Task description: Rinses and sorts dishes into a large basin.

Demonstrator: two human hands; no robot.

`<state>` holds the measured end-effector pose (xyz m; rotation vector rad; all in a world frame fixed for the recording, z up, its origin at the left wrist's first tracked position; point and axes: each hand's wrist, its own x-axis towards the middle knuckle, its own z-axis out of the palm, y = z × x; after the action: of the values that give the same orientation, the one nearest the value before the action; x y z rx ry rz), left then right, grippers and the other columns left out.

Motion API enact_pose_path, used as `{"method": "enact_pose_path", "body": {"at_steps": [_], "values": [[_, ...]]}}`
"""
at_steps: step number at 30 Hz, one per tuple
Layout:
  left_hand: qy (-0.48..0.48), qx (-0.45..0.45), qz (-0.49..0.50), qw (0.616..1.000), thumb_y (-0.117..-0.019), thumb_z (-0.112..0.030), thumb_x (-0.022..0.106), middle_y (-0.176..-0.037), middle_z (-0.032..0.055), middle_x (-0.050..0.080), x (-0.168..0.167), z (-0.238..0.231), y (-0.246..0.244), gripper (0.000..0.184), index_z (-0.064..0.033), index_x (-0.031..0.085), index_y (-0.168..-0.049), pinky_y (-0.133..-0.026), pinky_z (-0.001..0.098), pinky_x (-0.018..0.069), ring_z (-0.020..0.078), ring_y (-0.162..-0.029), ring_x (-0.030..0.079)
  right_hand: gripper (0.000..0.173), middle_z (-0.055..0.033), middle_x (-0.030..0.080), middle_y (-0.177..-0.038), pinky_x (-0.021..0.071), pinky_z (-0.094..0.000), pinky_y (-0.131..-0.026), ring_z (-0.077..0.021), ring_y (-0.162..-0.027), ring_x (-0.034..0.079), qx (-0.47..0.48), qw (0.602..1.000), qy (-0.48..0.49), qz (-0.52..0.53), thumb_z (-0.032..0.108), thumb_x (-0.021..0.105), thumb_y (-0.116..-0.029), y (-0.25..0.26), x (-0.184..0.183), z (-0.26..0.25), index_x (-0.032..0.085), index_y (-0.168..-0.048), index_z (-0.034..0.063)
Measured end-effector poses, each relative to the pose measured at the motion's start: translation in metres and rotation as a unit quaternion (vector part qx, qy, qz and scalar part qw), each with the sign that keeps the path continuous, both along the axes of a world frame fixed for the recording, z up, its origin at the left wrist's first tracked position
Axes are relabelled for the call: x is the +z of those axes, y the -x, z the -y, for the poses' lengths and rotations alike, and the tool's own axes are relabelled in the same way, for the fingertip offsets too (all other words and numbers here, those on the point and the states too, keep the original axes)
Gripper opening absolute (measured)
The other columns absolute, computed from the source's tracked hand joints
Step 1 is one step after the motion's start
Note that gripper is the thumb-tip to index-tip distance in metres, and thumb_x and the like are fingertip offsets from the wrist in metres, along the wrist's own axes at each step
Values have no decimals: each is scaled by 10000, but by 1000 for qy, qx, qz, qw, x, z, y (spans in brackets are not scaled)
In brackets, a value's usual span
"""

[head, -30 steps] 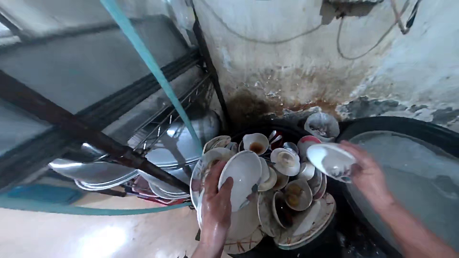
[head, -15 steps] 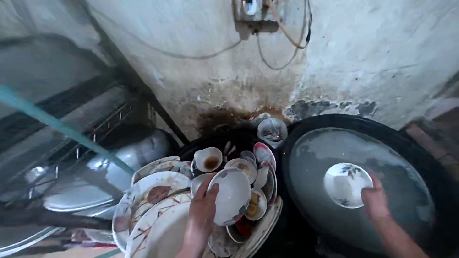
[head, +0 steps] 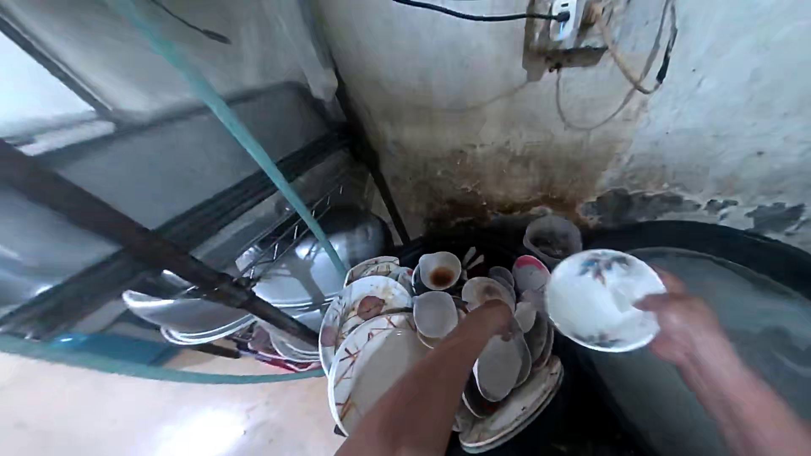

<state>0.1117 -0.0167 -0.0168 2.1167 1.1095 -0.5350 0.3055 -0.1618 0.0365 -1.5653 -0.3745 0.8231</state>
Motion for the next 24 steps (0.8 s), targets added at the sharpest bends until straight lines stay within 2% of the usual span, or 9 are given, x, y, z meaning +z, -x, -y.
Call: {"method": "enact_pose_path", "body": {"at_steps": [3,5,9,11,13,16,19,22,24], "values": [[-28,-47,-52,997,-1035,-181,598,-1319,312,611,11,0,-6,347,101,658,-1229,-1089,623,412,460,-1287,553,654,-147,627,-1299,585,-461,-833,-242,-1047,680,71,994,-53,64,-148,435,-921,39,11,-40,441,-1504,149],[-58,-80,-42,994,-1026,-173,599,-1292,314,623,24,-3,-1,332,100,671,-1200,-1081,633,403,473,-1273,555,628,-101,602,-1397,556,-388,-966,-158,-1191,630,139,963,-114,201,-103,440,-899,56,13,-57,484,-1490,103],[-134,12,94,986,-1012,-43,526,-1398,222,598,29,-16,23,397,-43,601,-1402,-1077,601,446,406,-1299,571,468,-178,568,-1454,410,-407,-1169,-241,-1401,497,170,830,-263,462,-67,415,-946,66,9,-75,627,-1357,9],[-186,116,204,954,-973,36,531,-1384,195,622,33,-19,42,428,-66,629,-1377,-1073,597,454,379,-1280,594,408,-156,590,-1429,443,-357,-1142,-182,-1362,533,149,867,-275,389,-25,431,-994,67,6,-78,624,-1354,-5],[-227,182,316,903,-979,78,480,-1438,173,594,31,-28,60,456,-53,623,-1392,-1146,529,409,325,-1350,549,469,-79,610,-1369,559,-323,-978,-110,-1190,629,98,954,-237,154,-8,465,-994,73,4,-84,515,-1455,57],[-162,314,396,847,-1070,-111,466,-1481,121,560,39,-43,78,412,-136,565,-1468,-1136,515,418,263,-1376,520,517,-91,642,-1288,598,-492,-868,-240,-1091,680,46,970,-193,-143,79,464,-1037,82,-9,-100,411,-1527,235],[-63,414,473,775,-1089,-374,488,-1382,101,620,39,-42,79,434,-164,552,-1462,-1049,477,506,208,-1252,605,471,-101,644,-1302,577,-518,-907,-258,-1134,664,83,960,-159,-213,173,442,-1073,97,-30,-111,399,-1534,260],[17,452,514,729,-1095,-425,450,-1422,123,592,39,-30,67,481,-136,524,-1472,-1069,507,487,236,-1289,583,545,-123,620,-1349,567,-536,-921,-290,-1160,652,162,953,-116,-230,162,446,-1057,99,-48,-115,348,-1579,285],[65,455,540,706,-1107,-451,385,-1413,105,601,37,-24,61,498,-141,531,-1467,-1066,498,493,225,-1284,586,457,-161,670,-1198,596,-521,-821,-301,-1019,694,156,958,-41,-239,117,512,-1012,96,-48,-109,457,-1462,168]]}}
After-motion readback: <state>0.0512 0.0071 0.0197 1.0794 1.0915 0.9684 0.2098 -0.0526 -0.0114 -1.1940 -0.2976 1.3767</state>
